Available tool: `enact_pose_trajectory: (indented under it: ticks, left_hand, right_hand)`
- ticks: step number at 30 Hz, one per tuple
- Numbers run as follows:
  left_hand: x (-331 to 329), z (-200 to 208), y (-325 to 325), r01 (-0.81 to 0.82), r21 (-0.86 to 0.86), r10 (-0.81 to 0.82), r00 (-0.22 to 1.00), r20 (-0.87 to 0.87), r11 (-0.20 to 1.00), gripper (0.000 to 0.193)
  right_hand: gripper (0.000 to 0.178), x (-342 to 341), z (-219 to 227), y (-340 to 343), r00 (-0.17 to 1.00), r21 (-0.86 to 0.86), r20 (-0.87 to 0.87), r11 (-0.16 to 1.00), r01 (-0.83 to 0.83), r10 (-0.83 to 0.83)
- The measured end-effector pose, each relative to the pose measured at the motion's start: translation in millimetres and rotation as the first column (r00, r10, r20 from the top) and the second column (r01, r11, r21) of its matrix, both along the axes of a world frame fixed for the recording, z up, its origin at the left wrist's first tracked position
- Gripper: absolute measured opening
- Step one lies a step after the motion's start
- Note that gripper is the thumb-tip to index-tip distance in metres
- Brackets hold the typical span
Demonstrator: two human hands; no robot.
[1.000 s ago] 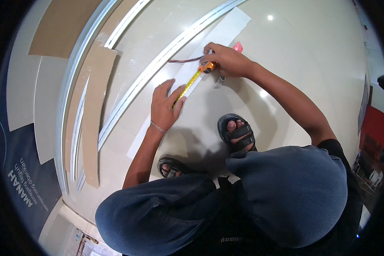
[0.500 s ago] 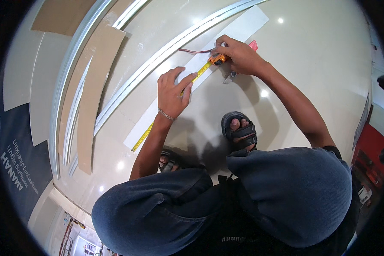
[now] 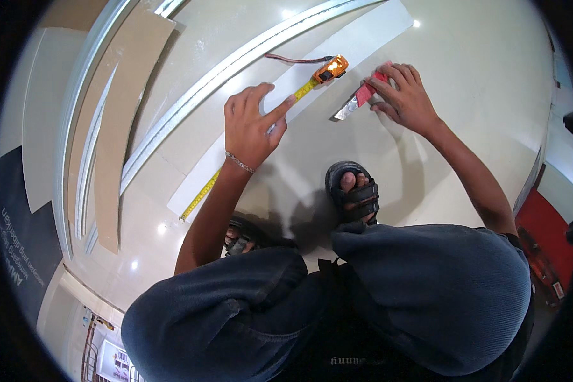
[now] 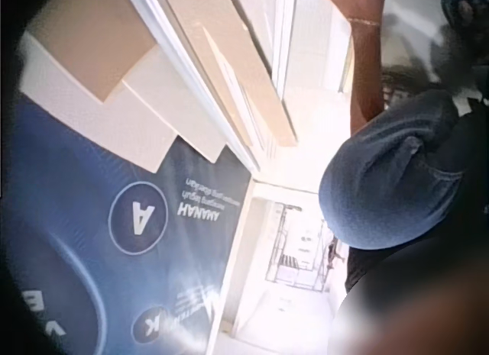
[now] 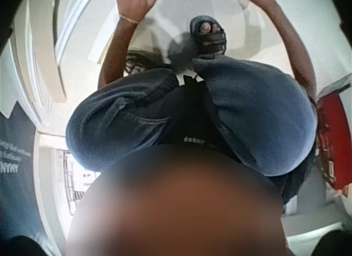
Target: The person measures and marks white panels and cardboard using a tape measure and utility knife. They use a metal straight edge to guide the cuts and separate the pieces. The person works on the floor, handling multiple panels and cardboard pieces sequentially.
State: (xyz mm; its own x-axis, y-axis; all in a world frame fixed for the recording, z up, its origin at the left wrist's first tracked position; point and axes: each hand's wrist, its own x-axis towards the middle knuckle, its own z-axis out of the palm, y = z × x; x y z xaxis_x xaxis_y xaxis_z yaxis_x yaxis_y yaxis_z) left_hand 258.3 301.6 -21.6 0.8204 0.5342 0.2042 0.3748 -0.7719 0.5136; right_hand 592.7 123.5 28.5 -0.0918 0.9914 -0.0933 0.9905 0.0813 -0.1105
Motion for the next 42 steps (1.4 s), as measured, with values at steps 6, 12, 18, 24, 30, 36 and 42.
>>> enact_pose_trajectory:
  ticks: [6,12,18,24,30,36,42]
  left_hand:
    - [2.1,2.8,0.6,-0.013,-0.023,0.013,1.0,0.002,1.0,0.046]
    - [-1.6,1.6,1.3,0.014,-0.002,-0.014,1.0,-0.006,1.0,0.049]
    - [-1.1,-1.7,-1.0,0.024,0.028,-0.024,1.0,-0.014,0.999,0.05]
    - [-0.3,-0.3,-1.3,0.03,0.013,-0.029,0.999,-0.037,0.999,0.049]
    - [-0.8,-0.9,-1.6,0.029,0.019,-0.028,0.999,-0.024,0.999,0.049]
    - [-0.4,-1.0,-1.2,0.031,0.027,-0.031,0.999,-0.021,0.999,0.049]
    - [0.3,0.7,-2.1,0.029,0.015,-0.028,0.999,-0.038,0.999,0.049]
  right_hand:
    - [0.04,-22.7,-15.7,7.5,0.964,-0.06,-0.24,0.989,-0.134,0.116]
    - [0.049,-106.2,2.8,-1.8,0.767,-0.277,-0.494,0.91,0.308,-0.41]
    - [0.022,-174.3,-5.2,20.3,0.666,-0.394,-0.42,0.785,0.479,-0.617]
    - [0.019,-180.3,-12.0,29.6,0.679,-0.324,-0.388,0.782,0.533,-0.624]
    - [0.019,-179.4,-20.5,37.4,0.733,-0.284,-0.372,0.821,0.495,-0.57]
    - [0.018,-178.8,-24.2,38.4,0.745,-0.285,-0.352,0.823,0.492,-0.567]
    - [0.018,-177.6,-22.9,38.5,0.738,-0.273,-0.365,0.824,0.497,-0.567]
